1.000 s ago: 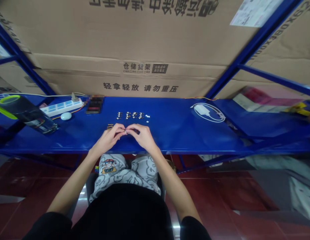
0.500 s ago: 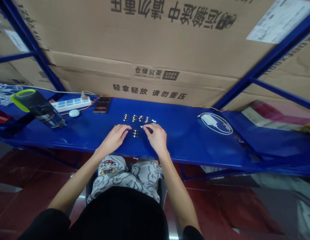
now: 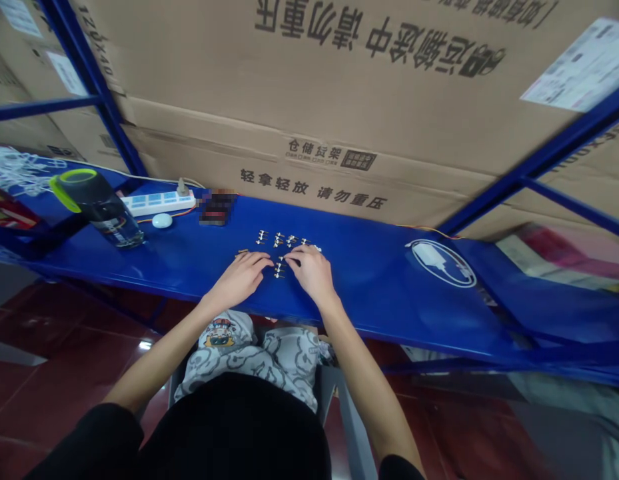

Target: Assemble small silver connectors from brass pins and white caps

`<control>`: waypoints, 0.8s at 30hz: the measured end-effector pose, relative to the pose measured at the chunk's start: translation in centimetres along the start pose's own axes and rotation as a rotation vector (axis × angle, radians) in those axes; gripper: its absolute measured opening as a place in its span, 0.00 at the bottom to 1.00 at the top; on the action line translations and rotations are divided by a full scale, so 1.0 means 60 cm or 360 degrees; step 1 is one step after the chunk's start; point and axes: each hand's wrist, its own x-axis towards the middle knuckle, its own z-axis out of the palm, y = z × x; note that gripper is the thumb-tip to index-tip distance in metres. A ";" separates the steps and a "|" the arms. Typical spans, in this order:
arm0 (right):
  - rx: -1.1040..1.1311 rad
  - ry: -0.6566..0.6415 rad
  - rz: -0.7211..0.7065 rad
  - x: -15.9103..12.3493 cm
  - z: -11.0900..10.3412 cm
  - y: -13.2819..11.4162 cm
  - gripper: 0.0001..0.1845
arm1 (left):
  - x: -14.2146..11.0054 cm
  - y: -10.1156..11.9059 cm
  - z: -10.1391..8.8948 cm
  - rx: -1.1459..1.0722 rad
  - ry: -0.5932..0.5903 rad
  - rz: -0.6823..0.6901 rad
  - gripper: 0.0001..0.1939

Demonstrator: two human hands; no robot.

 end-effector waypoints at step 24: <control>-0.0054 0.0177 0.0420 -0.057 -0.025 0.028 0.12 | 0.003 0.001 -0.013 -0.0114 -0.0024 -0.0063 0.18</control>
